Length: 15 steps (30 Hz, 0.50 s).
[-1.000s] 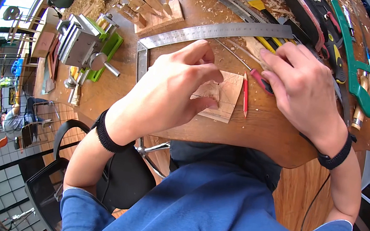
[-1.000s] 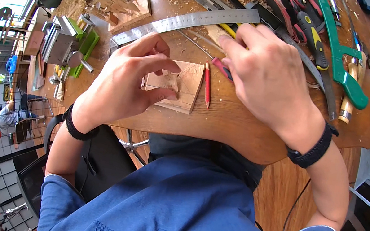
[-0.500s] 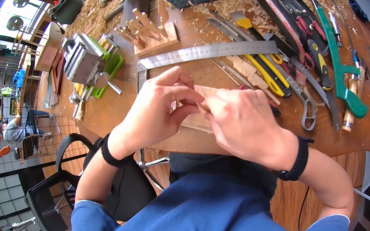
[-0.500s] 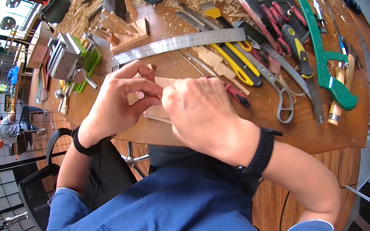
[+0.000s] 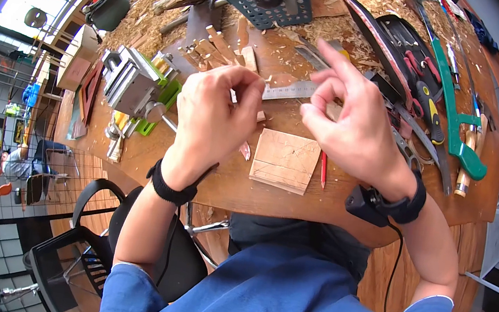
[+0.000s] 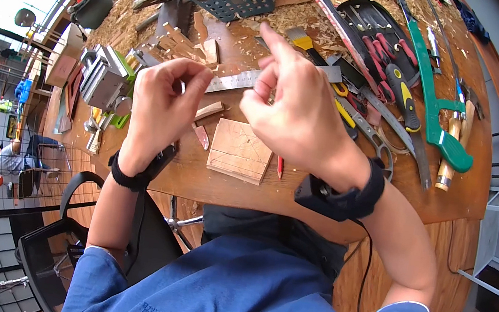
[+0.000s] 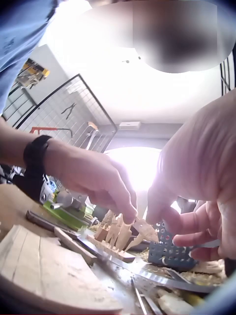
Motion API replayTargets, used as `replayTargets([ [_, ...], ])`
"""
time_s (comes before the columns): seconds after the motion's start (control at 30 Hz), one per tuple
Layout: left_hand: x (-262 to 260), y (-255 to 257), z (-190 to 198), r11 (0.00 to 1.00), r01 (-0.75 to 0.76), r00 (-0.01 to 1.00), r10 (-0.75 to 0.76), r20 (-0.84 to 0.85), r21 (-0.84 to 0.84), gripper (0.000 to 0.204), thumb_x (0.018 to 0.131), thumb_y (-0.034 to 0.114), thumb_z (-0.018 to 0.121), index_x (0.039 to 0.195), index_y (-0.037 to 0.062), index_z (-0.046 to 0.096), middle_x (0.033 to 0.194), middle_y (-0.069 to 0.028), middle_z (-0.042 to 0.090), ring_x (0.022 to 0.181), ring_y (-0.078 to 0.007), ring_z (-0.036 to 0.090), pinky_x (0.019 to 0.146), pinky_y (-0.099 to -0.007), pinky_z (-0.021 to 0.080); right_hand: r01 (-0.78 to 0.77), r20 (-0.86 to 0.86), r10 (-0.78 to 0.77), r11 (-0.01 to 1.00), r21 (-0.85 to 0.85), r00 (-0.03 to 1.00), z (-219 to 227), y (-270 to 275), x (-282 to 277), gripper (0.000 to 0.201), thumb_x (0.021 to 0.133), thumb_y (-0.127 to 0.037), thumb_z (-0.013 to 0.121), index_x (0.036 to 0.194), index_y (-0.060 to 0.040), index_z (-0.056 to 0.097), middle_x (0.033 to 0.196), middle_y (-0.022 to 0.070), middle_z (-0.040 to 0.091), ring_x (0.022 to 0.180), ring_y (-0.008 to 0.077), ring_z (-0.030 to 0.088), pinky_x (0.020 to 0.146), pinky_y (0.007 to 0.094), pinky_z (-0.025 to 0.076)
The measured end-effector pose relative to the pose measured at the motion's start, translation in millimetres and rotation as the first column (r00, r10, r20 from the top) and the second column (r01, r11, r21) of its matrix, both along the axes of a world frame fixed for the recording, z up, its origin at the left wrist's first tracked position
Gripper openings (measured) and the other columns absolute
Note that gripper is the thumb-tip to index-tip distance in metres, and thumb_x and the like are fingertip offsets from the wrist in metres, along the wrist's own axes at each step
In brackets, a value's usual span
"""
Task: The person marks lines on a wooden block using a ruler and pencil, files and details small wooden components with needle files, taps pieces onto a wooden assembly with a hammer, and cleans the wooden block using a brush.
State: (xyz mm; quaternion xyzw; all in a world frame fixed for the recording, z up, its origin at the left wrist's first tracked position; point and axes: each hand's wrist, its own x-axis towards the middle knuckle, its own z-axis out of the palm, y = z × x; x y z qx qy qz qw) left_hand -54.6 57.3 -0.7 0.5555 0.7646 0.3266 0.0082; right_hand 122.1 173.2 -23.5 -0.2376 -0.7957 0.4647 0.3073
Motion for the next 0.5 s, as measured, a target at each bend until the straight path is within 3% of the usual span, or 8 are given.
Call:
replayTargets([
  [0.03, -1.8, 3.1, 0.4, 1.0, 0.01, 1.0, -0.01, 0.0, -0.001, 0.014, 0.09, 0.015, 0.07, 0.085, 0.0026, 0.076, 0.072, -0.0128, 0.071, 0.064, -0.029, 0.07, 0.064, -0.0378, 0.054, -0.031, -0.03, 0.033, 0.999, 0.042, 0.999, -6.1, 5.9, -5.4, 0.081, 0.084, 0.0, 0.068, 0.157, 0.0112, 0.034, 0.076, 0.0054, 0.066, 0.098, 0.0131, 0.067, 0.096, 0.0326, 0.052],
  [0.1, -4.5, 8.9, 1.7, 0.998, -0.043, 0.998, 0.04, -0.048, -0.055, 0.016, 0.089, 0.017, 0.071, 0.084, 0.0027, 0.076, 0.072, -0.0135, 0.071, 0.066, -0.0294, 0.071, 0.065, -0.0381, 0.054, -0.069, -0.126, 0.06, 0.996, -0.062, 0.99, -9.6, 11.7, -16.5, 0.086, 0.08, -0.004, 0.065, 0.152, 0.023, 0.025, 0.071, 0.0077, 0.068, 0.073, 0.0169, 0.068, 0.111, 0.0349, 0.046],
  [0.13, -4.7, 11.0, 3.2, 0.995, -0.068, 0.996, 0.064, -0.054, -0.079, 0.017, 0.088, 0.019, 0.071, 0.084, 0.0034, 0.076, 0.071, -0.0137, 0.071, 0.066, -0.0302, 0.071, 0.066, -0.0388, 0.055, -0.105, -0.103, 0.091, 0.986, -0.133, 0.99, -10.0, 16.4, -20.5, 0.091, 0.081, -0.005, 0.066, 0.155, 0.0205, 0.021, 0.071, 0.0063, 0.067, 0.077, 0.0157, 0.067, 0.103, 0.0339, 0.051],
  [0.23, -7.0, 13.5, 1.7, 0.995, -0.085, 0.991, 0.08, -0.104, -0.047, 0.017, 0.088, 0.019, 0.07, 0.084, 0.0038, 0.077, 0.07, -0.0137, 0.07, 0.066, -0.0303, 0.071, 0.066, -0.0392, 0.055, -0.096, -0.019, 0.094, 0.973, -0.211, 0.995, -1.7, 16.2, -22.2, 0.092, 0.081, -0.005, 0.067, 0.157, 0.0188, 0.021, 0.067, 0.0048, 0.065, 0.077, 0.0158, 0.068, 0.092, 0.0333, 0.054],
  [0.27, -4.1, 13.6, 6.7, 0.993, -0.103, 0.99, 0.096, -0.107, -0.065, 0.017, 0.088, 0.019, 0.069, 0.085, 0.0041, 0.077, 0.07, -0.0137, 0.07, 0.066, -0.0305, 0.071, 0.066, -0.0397, 0.055, -0.094, -0.019, 0.092, 0.986, -0.137, 0.996, -1.3, 18.9, -25.4, 0.094, 0.081, -0.007, 0.07, 0.158, 0.0155, 0.023, 0.084, 0.0089, 0.07, 0.08, 0.0155, 0.067, 0.083, 0.0329, 0.054],
  [0.4, -4.1, 12.9, 8.9, 0.989, -0.116, 0.988, 0.105, -0.117, -0.09, 0.017, 0.087, 0.019, 0.069, 0.085, 0.0041, 0.077, 0.07, -0.0136, 0.07, 0.066, -0.0305, 0.071, 0.066, -0.0398, 0.055, -0.093, 0.044, 0.103, 0.978, -0.187, 0.994, 0.6, 22.7, -23.9, 0.094, 0.08, -0.01, 0.073, 0.158, 0.0133, 0.026, 0.097, 0.0105, 0.071, 0.08, 0.016, 0.067, 0.082, 0.0316, 0.054],
  [0.47, -6.0, 12.6, 6.2, 0.991, -0.11, 0.991, 0.105, -0.079, -0.071, 0.017, 0.087, 0.02, 0.07, 0.086, 0.0043, 0.077, 0.07, -0.0135, 0.07, 0.066, -0.0306, 0.071, 0.067, -0.04, 0.055, -0.094, -0.1, 0.093, 0.995, -0.012, 0.991, -18.1, 23.5, -29.4, 0.085, 0.084, -0.004, 0.075, 0.157, 0.0076, 0.034, 0.094, 0.0046, 0.069, 0.091, 0.0107, 0.063, 0.088, 0.0267, 0.05],
  [0.5, -6.1, 12.8, 5.5, 0.992, -0.108, 0.992, 0.102, -0.078, -0.072, 0.017, 0.087, 0.02, 0.07, 0.086, 0.0043, 0.077, 0.07, -0.0135, 0.07, 0.066, -0.0306, 0.071, 0.067, -0.04, 0.055, -0.092, -0.098, 0.09, 0.996, -0.013, 0.991, -21.0, 24.0, -29.0, 0.085, 0.084, -0.004, 0.075, 0.157, 0.0076, 0.034, 0.094, 0.0046, 0.069, 0.091, 0.0107, 0.063, 0.088, 0.0267, 0.05],
])
